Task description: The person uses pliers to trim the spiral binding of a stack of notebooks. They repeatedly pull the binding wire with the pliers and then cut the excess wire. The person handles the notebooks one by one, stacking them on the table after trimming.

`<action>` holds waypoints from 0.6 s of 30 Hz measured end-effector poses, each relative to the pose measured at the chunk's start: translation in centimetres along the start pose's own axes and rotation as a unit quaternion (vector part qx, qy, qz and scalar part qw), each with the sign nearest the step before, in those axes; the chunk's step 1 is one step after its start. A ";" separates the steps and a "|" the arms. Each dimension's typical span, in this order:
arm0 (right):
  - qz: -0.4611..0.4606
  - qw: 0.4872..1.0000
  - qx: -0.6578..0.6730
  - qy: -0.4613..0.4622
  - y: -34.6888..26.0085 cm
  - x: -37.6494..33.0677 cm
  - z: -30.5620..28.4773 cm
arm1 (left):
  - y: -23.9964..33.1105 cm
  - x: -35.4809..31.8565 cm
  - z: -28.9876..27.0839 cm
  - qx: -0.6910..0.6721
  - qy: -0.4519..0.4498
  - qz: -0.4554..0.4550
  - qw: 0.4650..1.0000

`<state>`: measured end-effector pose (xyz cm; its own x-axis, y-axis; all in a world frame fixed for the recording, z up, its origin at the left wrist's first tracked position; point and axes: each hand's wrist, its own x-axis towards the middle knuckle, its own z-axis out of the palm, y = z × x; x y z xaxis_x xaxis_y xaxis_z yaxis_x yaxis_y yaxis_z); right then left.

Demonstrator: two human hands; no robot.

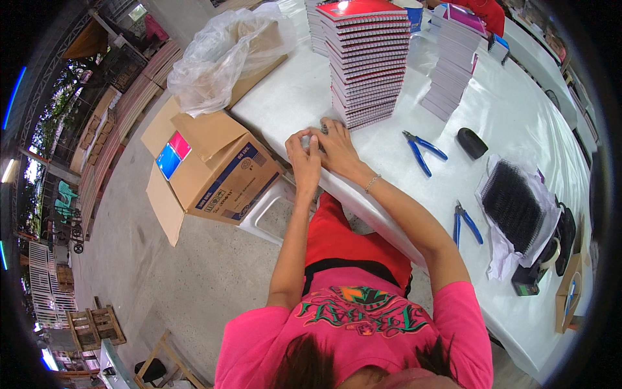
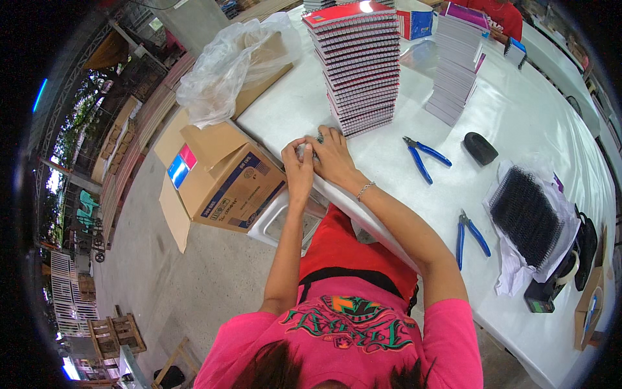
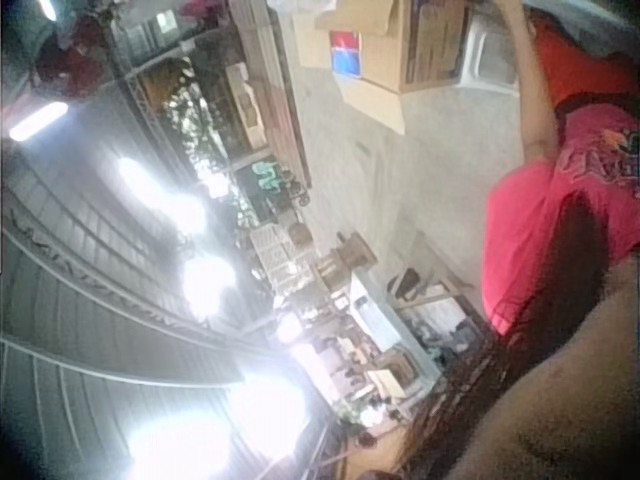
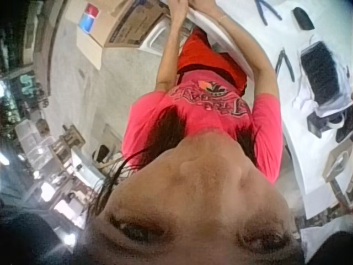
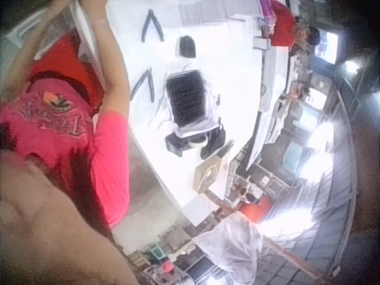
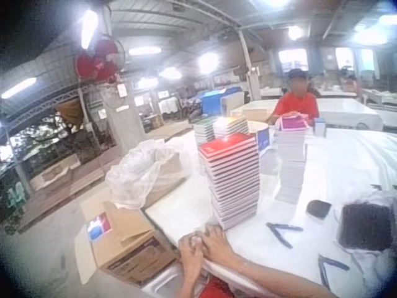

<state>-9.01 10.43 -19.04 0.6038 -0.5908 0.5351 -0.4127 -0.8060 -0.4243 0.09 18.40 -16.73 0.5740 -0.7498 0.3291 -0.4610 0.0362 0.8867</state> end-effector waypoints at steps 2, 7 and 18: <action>-0.016 1.000 -0.014 -0.003 0.5 -0.1 0.0 | 0.3 -0.1 0.2 -0.012 0.001 0.000 1.000; -0.051 0.998 -0.015 0.018 0.5 -0.1 -0.3 | -0.6 0.2 0.2 -0.050 0.009 0.000 0.999; -0.014 0.994 -0.106 0.035 -1.2 -1.9 -2.8 | -0.7 0.4 -0.3 -0.048 0.003 0.005 0.999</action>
<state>-11.53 12.40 -17.51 0.5707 -0.5638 0.5970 -0.5361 -0.8065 -0.2492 0.86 18.30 -17.15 0.5733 -0.7454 0.3402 -0.3998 0.1079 0.9102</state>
